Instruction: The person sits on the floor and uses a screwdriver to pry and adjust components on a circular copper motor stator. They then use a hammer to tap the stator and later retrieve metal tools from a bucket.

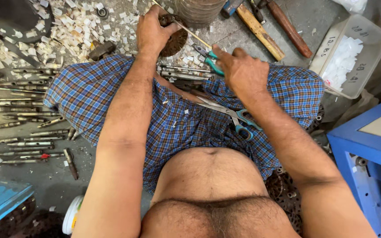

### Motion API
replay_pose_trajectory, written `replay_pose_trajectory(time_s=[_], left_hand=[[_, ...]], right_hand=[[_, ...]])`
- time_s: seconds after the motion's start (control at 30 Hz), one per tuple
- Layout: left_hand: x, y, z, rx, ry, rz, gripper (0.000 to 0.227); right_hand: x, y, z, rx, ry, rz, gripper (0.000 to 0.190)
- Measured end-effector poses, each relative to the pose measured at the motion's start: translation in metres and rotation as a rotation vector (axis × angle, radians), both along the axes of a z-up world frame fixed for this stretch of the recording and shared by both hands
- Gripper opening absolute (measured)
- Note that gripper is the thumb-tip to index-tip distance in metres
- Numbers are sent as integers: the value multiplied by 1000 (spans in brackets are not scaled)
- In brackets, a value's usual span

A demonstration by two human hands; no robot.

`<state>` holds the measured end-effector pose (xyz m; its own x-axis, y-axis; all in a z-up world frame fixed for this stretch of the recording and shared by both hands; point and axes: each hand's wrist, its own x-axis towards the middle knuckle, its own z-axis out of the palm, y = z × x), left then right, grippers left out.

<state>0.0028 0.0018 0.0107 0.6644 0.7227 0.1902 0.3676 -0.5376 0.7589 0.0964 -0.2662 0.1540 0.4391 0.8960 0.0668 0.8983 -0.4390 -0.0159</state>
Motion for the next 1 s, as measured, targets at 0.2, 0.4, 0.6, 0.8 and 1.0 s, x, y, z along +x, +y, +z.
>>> replay_pose_trajectory(time_s=[0.2, 0.4, 0.6, 0.8, 1.0], left_hand=[[8, -4, -10, 21, 176, -53, 60], [12, -5, -16, 126, 282, -62, 72], [11, -4, -18, 223, 264, -53, 76], [14, -7, -5, 138, 284, -82, 68], [7, -11, 10, 129, 290, -69, 64]], right_hand=[[28, 0, 14, -113, -170, 176, 39], [46, 5, 12, -169, -155, 259, 42], [51, -1, -3, -110, -25, 180, 40], [40, -9, -11, -20, 228, 45, 31], [15, -14, 1, -91, -63, 89, 38]])
